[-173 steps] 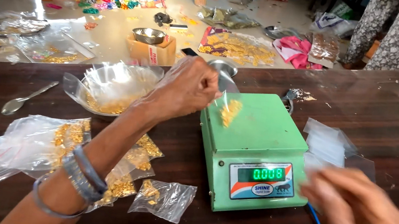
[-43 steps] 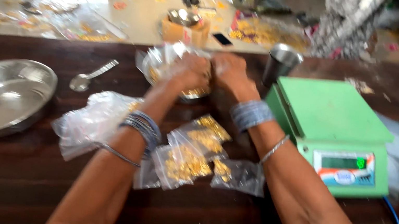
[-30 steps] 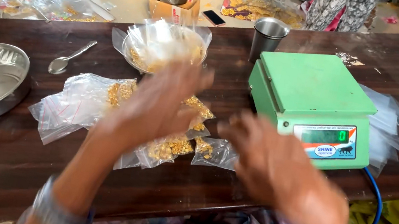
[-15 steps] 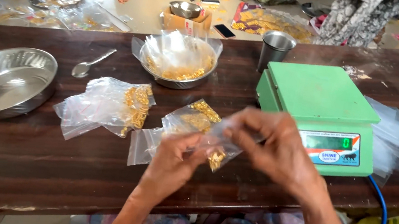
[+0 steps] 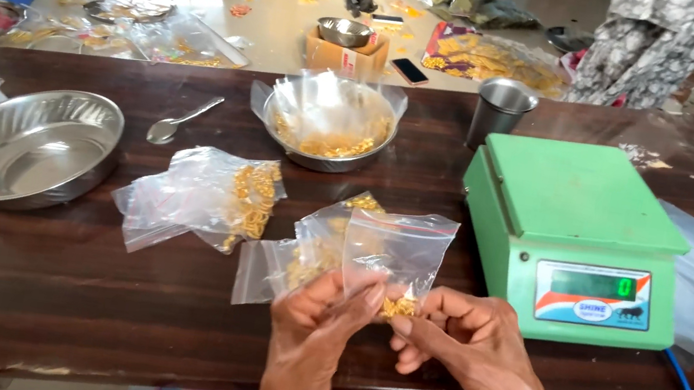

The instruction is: The person sits on the floor at a low table, weighing gold-colored jewelry pieces on a small digital scale and sealing them into small clear plastic bags. They place filled bags on the table, open new bags, and add or remove pieces to reach the desired weight.

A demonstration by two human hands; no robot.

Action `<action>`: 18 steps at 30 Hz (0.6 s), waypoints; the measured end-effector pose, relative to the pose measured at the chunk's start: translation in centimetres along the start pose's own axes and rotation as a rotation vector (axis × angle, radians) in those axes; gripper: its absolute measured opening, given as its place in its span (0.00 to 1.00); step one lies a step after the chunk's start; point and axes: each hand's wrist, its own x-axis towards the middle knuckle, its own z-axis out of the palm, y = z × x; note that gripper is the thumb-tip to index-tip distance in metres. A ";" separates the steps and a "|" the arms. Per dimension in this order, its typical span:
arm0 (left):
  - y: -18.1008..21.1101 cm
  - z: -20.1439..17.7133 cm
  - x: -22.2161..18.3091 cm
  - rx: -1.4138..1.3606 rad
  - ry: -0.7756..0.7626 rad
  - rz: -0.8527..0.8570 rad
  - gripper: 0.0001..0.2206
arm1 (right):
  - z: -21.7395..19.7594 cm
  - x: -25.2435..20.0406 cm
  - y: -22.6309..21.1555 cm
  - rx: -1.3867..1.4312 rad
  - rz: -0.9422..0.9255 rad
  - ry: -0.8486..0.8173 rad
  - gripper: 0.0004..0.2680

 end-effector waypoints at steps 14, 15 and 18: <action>-2.5 -1.2 -0.9 0.356 -0.140 -0.172 0.13 | -3.2 -1.8 -3.0 0.174 -0.106 0.181 0.07; -3.0 -1.1 -0.9 0.350 -0.163 -0.176 0.13 | -3.7 -1.8 -2.6 0.173 -0.112 0.204 0.07; -4.3 -1.7 -0.6 0.477 -0.225 -0.186 0.18 | -4.6 -2.0 -1.4 0.049 -0.384 0.068 0.02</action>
